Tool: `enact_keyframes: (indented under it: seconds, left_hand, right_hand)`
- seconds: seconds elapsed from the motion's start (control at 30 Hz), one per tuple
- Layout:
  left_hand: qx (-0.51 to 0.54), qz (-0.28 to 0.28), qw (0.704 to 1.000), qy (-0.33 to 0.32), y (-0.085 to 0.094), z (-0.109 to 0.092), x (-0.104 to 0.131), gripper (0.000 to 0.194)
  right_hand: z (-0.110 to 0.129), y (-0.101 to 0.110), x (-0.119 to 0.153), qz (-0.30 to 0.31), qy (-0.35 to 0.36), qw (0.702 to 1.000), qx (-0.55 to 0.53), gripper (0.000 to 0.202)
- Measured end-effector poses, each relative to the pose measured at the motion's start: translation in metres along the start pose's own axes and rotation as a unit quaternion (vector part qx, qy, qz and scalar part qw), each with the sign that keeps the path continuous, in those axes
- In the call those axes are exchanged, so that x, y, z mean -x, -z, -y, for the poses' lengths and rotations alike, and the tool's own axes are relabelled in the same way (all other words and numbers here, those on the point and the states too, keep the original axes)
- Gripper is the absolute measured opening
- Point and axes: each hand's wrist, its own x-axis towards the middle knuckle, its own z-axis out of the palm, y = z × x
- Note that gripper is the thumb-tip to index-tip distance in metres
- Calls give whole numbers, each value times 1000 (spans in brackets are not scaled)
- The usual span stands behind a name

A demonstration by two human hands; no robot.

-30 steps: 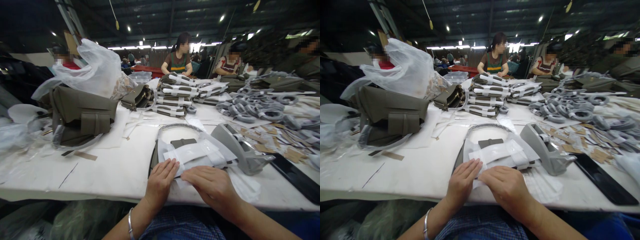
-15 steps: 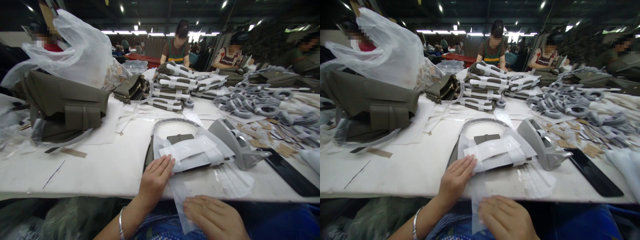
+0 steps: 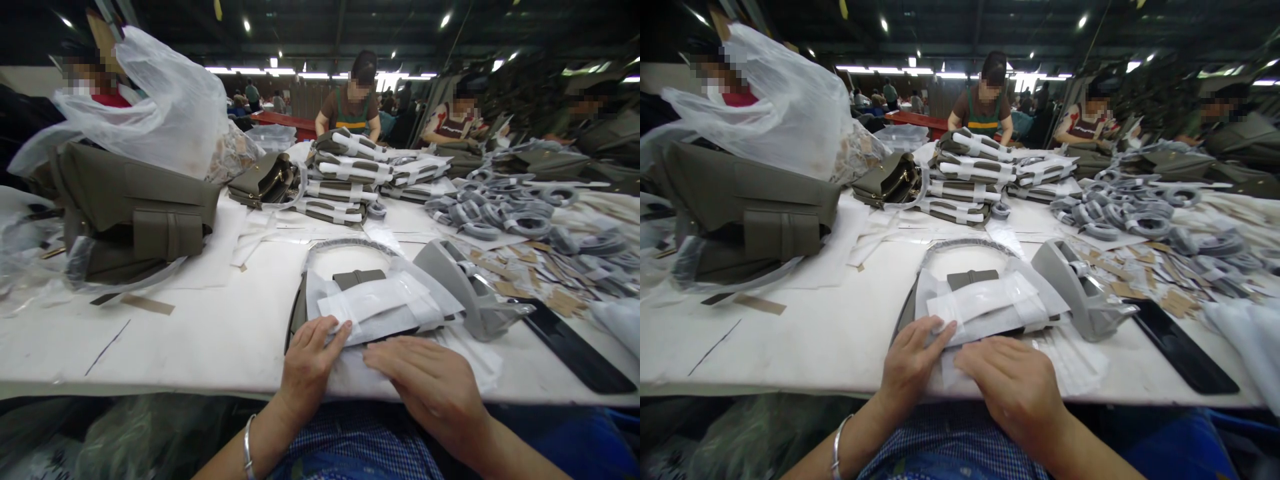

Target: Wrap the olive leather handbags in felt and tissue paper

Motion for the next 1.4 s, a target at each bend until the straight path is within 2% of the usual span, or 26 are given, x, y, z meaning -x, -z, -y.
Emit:
enact_keyframes:
  seconds: [0.17, 0.37, 0.53, 0.7, 0.83, 1.0, 1.07, 1.13, 1.2, 1.27, 1.33, 1.4]
  left_hand:
    - [52, -1, 999, -2, 0, 0, 1, 26]
    - [85, -37, 996, 16, 1, 3, 1, 18]
    - [84, -38, 995, 28, 1, 4, 0, 24]
    - [51, -24, 998, -4, 4, 4, -3, 29]
    - [18, -23, 999, -18, 4, 2, -5, 30]
    - [-17, 2, 999, -42, 4, 1, -4, 37]
    - [-24, 1, 999, -43, 2, 2, -3, 36]
    - [-27, -8, 998, -50, 1, 3, -2, 35]
    - [-29, -14, 998, -61, 1, 5, -2, 35]
    - [-33, -15, 997, -73, 0, 7, -2, 36]
    - [-41, -16, 996, -83, -1, 9, -1, 38]
    - [-45, -17, 995, -89, -2, 11, -1, 38]
  right_hand:
    - [-32, -16, -33, 21, -57, 998, 4, 17]
    - [-70, -55, -54, 123, -145, 982, 11, 14]
    - [-91, -78, -60, 187, -119, 973, -68, 12]
    - [-101, -81, -70, 253, -132, 954, -87, 10]
    - [-106, -84, -76, 259, -125, 955, -77, 12]
    - [-104, -87, -78, 216, -161, 962, -39, 11]
    - [-103, -76, -71, 198, -167, 965, -33, 21]
    - [-106, -52, -58, 164, -172, 971, -32, 27]
    - [-117, -16, -38, 113, -193, 974, -15, 26]
    - [-134, 28, -14, 63, -254, 964, 36, 26]
    - [-154, 72, 10, 35, -368, 925, 86, 28]
    - [-174, 106, 31, 31, -490, 867, 79, 27]
